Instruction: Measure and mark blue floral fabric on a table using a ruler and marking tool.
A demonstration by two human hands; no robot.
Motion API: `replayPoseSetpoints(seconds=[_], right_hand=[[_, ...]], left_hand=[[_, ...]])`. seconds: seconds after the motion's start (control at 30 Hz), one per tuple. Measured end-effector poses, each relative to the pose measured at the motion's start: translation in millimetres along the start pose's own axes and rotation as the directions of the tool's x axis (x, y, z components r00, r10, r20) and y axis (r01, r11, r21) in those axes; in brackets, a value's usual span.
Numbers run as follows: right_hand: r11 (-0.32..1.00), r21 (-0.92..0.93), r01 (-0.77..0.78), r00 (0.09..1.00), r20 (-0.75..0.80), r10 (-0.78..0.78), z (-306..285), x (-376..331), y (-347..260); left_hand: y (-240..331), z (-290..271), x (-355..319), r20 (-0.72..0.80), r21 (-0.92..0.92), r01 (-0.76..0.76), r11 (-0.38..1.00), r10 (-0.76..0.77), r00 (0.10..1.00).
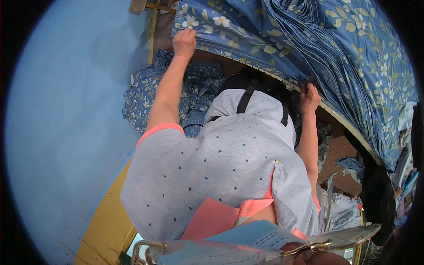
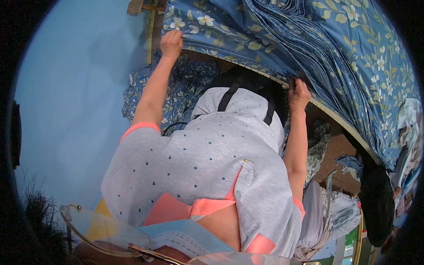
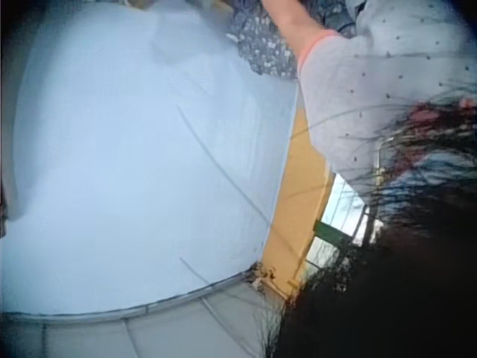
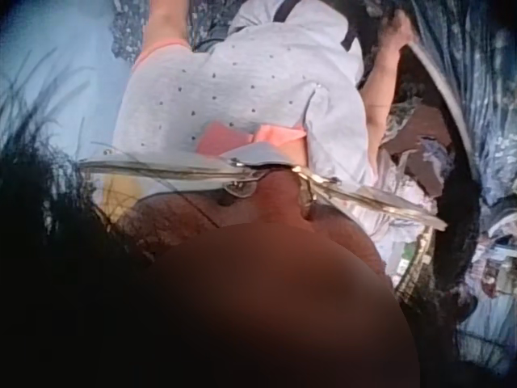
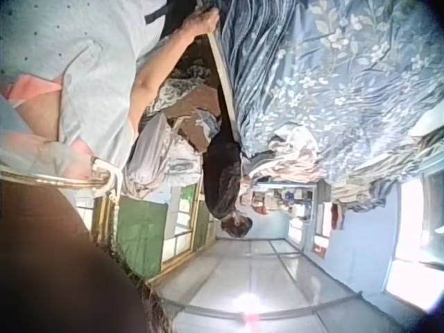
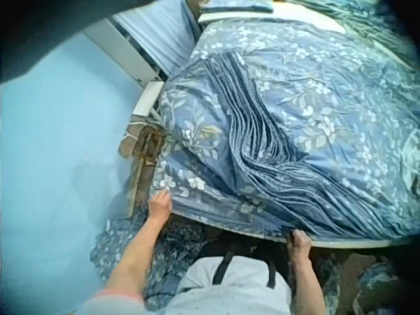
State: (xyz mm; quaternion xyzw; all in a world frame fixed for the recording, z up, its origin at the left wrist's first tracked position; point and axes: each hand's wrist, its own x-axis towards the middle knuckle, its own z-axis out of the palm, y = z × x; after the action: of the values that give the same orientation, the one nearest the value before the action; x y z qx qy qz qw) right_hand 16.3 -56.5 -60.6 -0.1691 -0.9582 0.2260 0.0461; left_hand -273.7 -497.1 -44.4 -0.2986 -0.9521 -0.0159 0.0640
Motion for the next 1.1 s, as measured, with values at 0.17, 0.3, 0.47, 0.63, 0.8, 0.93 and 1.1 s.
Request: replayPoseSetpoints(seconds=[0.17, 0.3, 0.47, 0.63, 0.8, 0.93, 1.1], right_hand=[[1.0, -0.024, 0.006, 1.0, 0.02, -0.005, 3, -2, -1], [0.998, -0.052, 0.02, 1.0, 0.017, -0.019, 9, 0, -2], [0.999, -0.041, 0.017, 0.999, 0.039, -0.015, 8, -4, 6], [0.999, -0.024, 0.047, 0.999, 0.007, -0.047, 13, -3, 6], [1.0, -0.006, -0.002, 1.0, 0.01, 0.002, 17, -6, 4], [0.999, 0.018, -0.033, 0.999, -0.022, 0.034, 18, -7, 4], [0.998, 0.048, -0.051, 0.999, -0.013, 0.051, 20, -3, 4]], left_hand=[[-11, -15, -17, -0.044, -0.062, -0.007, 0.998, 0.004, 0.999], [37, -26, 10, -0.168, -0.097, 0.075, 0.992, -0.09, 0.982], [154, -31, 70, -0.115, -0.43, -0.095, 0.898, 0.05, 0.992], [155, 38, 64, -0.105, -0.452, -0.048, 0.891, 0.0, 0.994], [137, 29, 36, -0.012, -0.534, 0.116, 0.837, -0.145, 0.989], [89, -11, -34, 0.081, -0.443, 0.342, 0.829, -0.343, 0.936], [48, -52, -101, 0.314, 0.263, 0.616, 0.743, -0.669, 0.673]])
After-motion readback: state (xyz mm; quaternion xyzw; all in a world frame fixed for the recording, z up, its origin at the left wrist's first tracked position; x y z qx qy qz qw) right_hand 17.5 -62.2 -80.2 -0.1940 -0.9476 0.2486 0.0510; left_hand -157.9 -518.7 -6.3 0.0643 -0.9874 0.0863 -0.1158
